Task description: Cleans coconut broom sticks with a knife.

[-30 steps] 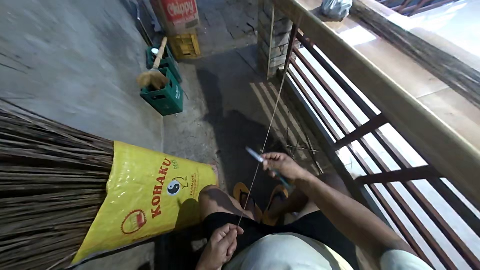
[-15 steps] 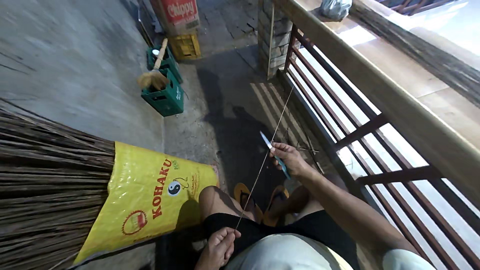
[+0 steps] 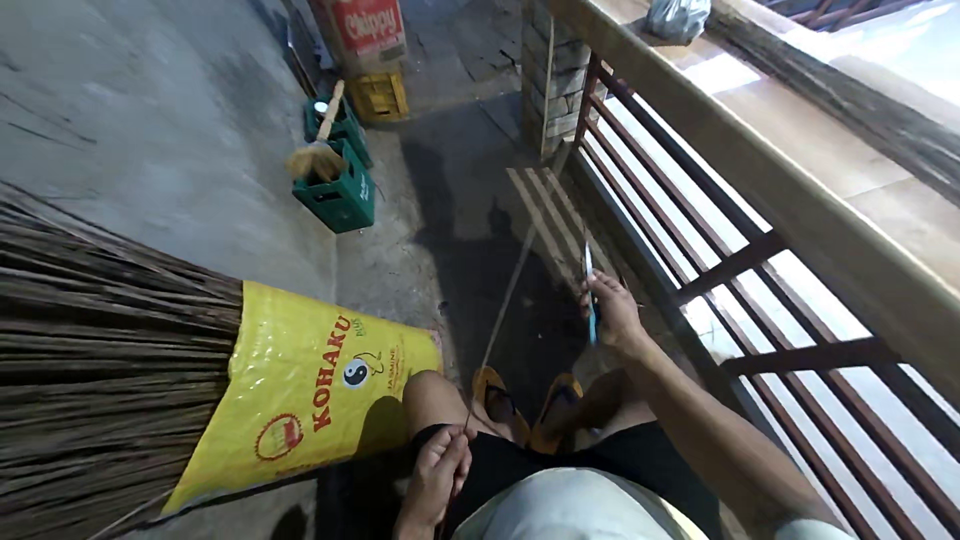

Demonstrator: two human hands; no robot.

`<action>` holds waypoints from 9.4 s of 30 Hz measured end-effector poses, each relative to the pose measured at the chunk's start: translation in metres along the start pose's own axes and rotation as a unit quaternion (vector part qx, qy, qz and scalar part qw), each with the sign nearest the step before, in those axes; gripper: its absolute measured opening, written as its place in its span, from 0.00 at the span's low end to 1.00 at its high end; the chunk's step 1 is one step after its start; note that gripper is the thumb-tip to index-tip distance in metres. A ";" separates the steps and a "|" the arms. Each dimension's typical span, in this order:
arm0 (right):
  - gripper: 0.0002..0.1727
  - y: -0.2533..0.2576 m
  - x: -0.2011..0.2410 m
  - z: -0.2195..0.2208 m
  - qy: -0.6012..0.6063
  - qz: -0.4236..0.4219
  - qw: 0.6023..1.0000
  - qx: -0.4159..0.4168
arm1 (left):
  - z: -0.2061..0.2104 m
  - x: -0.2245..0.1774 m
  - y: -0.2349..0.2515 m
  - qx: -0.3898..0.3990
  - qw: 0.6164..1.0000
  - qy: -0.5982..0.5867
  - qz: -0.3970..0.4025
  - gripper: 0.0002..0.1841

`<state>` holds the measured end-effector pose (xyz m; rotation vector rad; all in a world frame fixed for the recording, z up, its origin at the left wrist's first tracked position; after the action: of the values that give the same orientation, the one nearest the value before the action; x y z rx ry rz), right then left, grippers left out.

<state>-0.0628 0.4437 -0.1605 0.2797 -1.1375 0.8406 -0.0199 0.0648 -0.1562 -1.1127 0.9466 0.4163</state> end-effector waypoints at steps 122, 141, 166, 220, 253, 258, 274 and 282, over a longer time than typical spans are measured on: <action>0.18 -0.106 -0.040 0.031 -0.072 -0.018 0.934 0.348 | 0.067 -0.004 0.029 -0.018 0.998 0.037 -0.047 0.13; 0.15 -0.128 -0.058 0.034 -0.077 0.013 0.930 0.358 | 0.059 0.008 0.033 -0.027 0.998 -0.019 -0.061 0.12; 0.16 -0.132 -0.070 0.025 -0.123 0.022 0.944 0.304 | 0.057 0.019 0.036 -0.029 0.996 -0.032 -0.077 0.12; 0.10 -0.109 -0.066 0.032 -0.042 0.123 0.953 0.275 | 0.033 0.027 0.011 -0.014 0.997 0.022 -0.068 0.10; 0.15 -0.080 -0.049 0.017 -0.030 0.095 0.983 0.156 | 0.039 0.015 0.023 -0.051 0.985 0.150 -0.064 0.13; 0.19 -0.079 -0.054 0.017 -0.066 0.076 0.970 0.221 | 0.028 0.035 0.018 -0.064 0.989 0.113 -0.067 0.10; 0.13 -0.126 -0.074 0.042 -0.052 0.135 0.932 0.333 | 0.041 0.004 0.025 -0.112 0.985 0.123 0.037 0.07; 0.10 -0.128 -0.073 0.046 -0.065 0.137 0.932 0.328 | 0.039 -0.003 0.021 -0.149 0.972 0.175 0.053 0.07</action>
<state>-0.0146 0.2984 -0.1786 0.7501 -0.9980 1.4634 -0.0201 0.1088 -0.1608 -1.4438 1.2869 0.4690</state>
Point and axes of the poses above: each hand's wrist, its own y-axis towards the middle knuckle, its own z-axis out of the palm, x = y × z, the point moved 8 cm from there along y, towards the middle knuckle, and after that the axes turned 13 degrees about -z, right-handed, at the moved point
